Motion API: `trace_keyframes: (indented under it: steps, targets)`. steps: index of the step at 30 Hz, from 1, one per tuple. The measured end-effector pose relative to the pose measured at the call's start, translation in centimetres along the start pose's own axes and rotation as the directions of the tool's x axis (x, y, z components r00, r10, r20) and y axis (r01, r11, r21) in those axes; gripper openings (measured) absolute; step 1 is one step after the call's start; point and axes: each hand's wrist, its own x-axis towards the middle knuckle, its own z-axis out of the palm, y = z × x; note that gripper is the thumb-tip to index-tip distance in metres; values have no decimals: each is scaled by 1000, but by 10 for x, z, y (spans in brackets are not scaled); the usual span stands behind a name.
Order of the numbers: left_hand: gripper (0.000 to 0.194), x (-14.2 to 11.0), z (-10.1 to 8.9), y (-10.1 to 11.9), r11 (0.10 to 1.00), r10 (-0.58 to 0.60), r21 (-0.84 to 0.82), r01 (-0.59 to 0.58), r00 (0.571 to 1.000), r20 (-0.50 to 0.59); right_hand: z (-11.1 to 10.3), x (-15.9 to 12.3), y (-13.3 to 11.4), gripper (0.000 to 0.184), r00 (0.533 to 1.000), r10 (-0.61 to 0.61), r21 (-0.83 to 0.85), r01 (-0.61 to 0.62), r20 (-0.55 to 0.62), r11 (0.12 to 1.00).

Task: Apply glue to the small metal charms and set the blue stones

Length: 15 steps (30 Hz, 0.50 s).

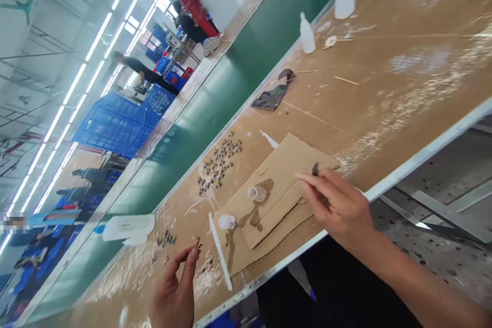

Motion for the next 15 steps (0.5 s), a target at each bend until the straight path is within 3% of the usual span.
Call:
trace_keyframes:
  steps: [4,8,11,15]
  targets:
    - [49,-11,-8,-59,990,-135,-52,133,990,-41,-1,-1,-3,25,999,-21,-48,23,43,999]
    - [47,-22,-2,-105,982,-132,-140,126,991,-32,-2,1,-7,21,994,-91,-169,99,54,981]
    - [44,-24,4,-123,978,-126,-168,120,992,-24,-1,2,-9,19,986,-152,-246,164,69,955]
    - [35,-20,8,-133,987,-54,-150,52,999,-4,2,-3,-5,16,983,-144,-279,171,115,945]
